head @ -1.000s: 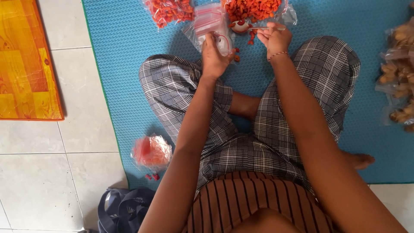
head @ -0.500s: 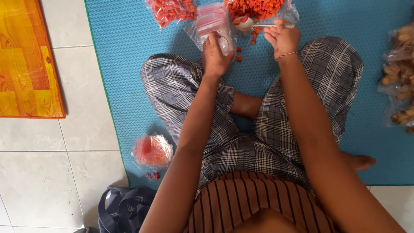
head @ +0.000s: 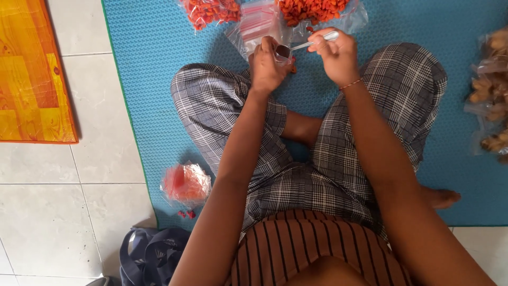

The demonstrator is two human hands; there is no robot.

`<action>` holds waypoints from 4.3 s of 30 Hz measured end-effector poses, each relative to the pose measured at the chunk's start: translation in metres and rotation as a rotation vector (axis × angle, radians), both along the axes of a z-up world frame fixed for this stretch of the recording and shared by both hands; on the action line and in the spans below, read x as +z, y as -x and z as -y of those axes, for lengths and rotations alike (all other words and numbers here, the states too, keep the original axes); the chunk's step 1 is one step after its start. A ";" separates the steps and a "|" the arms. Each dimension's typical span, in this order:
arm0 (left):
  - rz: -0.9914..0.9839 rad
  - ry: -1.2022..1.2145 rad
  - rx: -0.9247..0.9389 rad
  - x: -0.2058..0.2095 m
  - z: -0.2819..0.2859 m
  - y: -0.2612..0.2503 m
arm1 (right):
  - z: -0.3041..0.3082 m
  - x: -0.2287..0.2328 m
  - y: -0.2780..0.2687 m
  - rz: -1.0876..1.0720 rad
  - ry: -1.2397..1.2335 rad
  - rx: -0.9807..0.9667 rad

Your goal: The person is portioning small red food items from a large bag into smaller zip-lock bags using a spoon while sitting on the floor.

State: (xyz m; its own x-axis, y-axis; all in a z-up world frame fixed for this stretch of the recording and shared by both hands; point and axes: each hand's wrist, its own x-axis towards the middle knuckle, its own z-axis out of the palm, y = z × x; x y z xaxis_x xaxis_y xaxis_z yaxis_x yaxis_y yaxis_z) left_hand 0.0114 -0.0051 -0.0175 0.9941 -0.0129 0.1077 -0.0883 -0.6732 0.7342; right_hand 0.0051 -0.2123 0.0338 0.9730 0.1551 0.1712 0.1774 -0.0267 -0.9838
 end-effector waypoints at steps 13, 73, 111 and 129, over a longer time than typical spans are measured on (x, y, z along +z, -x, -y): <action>0.025 0.260 -0.037 0.011 0.004 0.005 | -0.023 0.075 0.022 0.463 0.545 0.106; -0.105 0.256 -0.207 0.003 0.014 -0.035 | 0.045 -0.005 -0.019 -0.522 -0.364 -0.455; -0.037 0.316 -0.176 0.011 0.013 -0.032 | 0.041 -0.021 -0.032 -0.332 -0.062 -0.674; -0.107 0.248 -0.221 0.009 0.013 -0.031 | 0.040 -0.014 -0.013 0.086 0.406 -0.901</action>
